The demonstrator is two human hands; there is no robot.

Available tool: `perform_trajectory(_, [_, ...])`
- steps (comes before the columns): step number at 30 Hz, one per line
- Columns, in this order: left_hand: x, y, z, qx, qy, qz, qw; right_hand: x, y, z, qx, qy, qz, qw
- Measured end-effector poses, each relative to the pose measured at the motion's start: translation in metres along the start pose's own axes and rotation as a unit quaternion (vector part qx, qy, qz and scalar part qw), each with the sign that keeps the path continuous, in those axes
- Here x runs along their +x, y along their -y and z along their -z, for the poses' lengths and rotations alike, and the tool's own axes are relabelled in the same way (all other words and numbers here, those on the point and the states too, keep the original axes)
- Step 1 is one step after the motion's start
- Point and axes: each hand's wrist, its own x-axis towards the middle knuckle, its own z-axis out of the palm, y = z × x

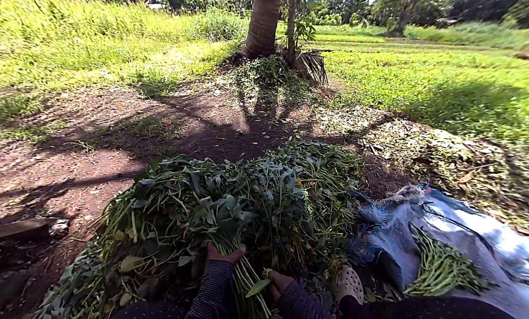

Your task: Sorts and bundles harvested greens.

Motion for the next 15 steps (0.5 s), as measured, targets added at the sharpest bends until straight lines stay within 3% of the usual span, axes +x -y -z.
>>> perform_trajectory(2, [0.001, 0.0, 0.003, -0.005, -0.02, -0.002, 1.0, 0.006, -0.014, 0.0, -0.065, 0.062, -0.03, 0.996])
perform_trajectory(4, [0.005, -0.007, 0.01, -0.027, -0.051, -0.003, 0.998, 0.012, -0.028, 0.005, -0.142, 0.195, -0.09, 0.966])
perform_trajectory(6, [0.009, -0.014, 0.018, -0.042, -0.065, -0.009, 0.997, 0.016, -0.059, 0.007, -0.2, 0.254, -0.074, 0.943])
perform_trajectory(8, [0.01, -0.015, 0.023, -0.056, -0.068, -0.008, 0.996, 0.019, -0.054, 0.03, -0.2, 0.234, -0.126, 0.943])
perform_trajectory(12, [0.008, -0.012, 0.019, -0.071, -0.067, -0.004, 0.995, 0.037, -0.017, 0.081, -0.165, 0.103, -0.149, 0.969])
perform_trajectory(15, [0.006, -0.012, 0.015, -0.084, -0.068, 0.008, 0.994, 0.052, -0.016, 0.08, -0.108, 0.027, -0.127, 0.986])
